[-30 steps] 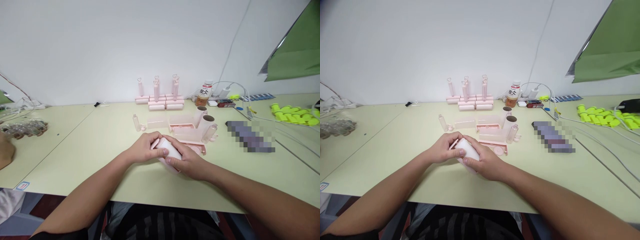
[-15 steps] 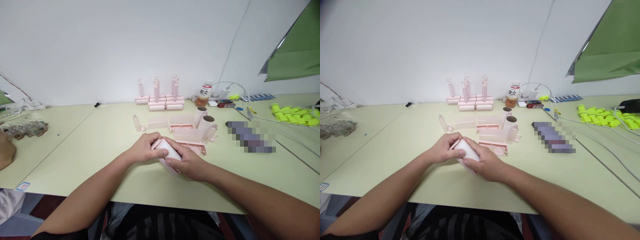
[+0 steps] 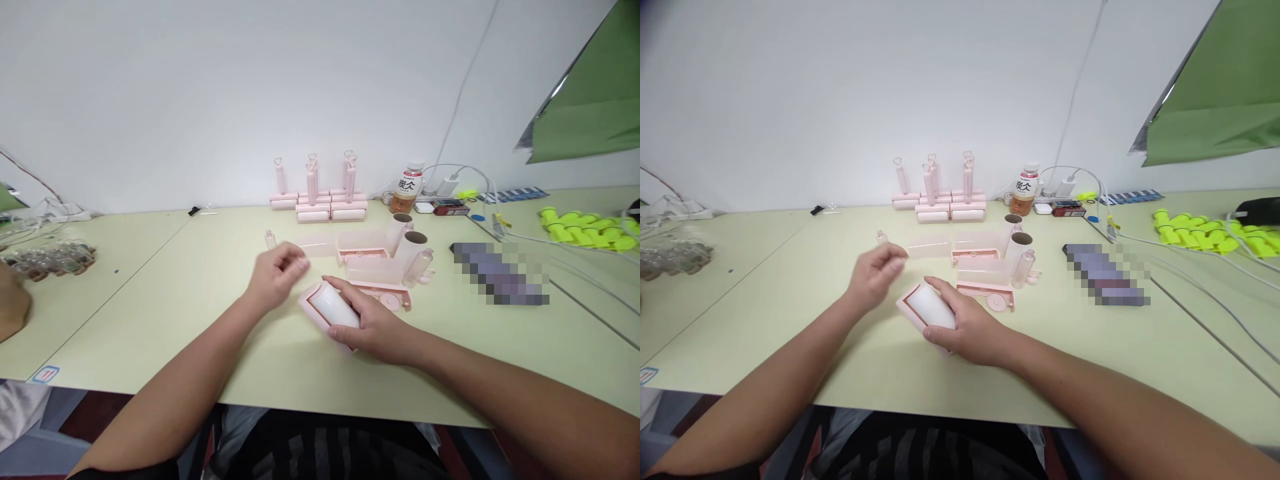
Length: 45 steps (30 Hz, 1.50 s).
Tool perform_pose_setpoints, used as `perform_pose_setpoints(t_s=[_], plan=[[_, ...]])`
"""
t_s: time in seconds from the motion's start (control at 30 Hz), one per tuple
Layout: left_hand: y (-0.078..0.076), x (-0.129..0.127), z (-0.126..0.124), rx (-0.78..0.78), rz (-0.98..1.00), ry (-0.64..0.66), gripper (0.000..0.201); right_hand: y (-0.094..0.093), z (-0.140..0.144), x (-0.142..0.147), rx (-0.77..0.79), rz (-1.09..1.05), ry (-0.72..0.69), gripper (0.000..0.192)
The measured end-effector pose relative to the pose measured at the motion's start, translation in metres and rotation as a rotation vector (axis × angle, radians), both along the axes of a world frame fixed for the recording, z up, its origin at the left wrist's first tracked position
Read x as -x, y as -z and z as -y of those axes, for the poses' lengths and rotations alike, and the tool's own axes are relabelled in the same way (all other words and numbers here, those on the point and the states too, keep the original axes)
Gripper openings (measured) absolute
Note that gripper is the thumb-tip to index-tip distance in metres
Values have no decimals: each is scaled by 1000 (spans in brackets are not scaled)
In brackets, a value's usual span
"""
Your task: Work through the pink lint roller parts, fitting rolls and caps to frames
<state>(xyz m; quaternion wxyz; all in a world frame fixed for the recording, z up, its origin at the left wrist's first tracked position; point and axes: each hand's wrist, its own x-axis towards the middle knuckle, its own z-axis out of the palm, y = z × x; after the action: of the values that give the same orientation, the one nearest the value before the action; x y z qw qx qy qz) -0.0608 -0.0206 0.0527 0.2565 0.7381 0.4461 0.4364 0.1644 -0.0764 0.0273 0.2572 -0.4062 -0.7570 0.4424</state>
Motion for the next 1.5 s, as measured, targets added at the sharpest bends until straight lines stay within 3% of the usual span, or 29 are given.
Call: perform_pose_setpoints(t_s=[0.1,0.13,0.2,0.3,0.4,0.47,0.57,0.63,0.8,0.9,1.5], plan=[[0,16,-22,-87,68,-473,33,-1,2,1,8,-3,-3,84],[3,22,-30,-72,38,-552,39,-2,2,1,16,-19,1,83],[11,30,-45,14,-17,-582,53,-3,2,2,40,-64,18,79],[27,34,-59,138,-33,-493,55,-5,2,5,87,-163,50,71],[34,34,-63,138,-36,-426,31,-6,1,7,112,-294,77,67],[31,33,-60,105,-36,-411,21,-7,1,7,118,-371,123,65],[18,29,-46,32,-29,-376,23,-6,-2,6,150,-457,220,61],[11,22,-33,-23,-9,-253,28,-6,-4,4,183,-521,283,56],[4,-1,4,-117,-55,197,26,-9,-9,3,281,-741,362,44],[4,-8,16,-187,-133,343,22,-11,-9,4,323,-782,351,41],[9,-10,11,-294,-121,416,23,-4,-8,4,305,-804,309,41]])
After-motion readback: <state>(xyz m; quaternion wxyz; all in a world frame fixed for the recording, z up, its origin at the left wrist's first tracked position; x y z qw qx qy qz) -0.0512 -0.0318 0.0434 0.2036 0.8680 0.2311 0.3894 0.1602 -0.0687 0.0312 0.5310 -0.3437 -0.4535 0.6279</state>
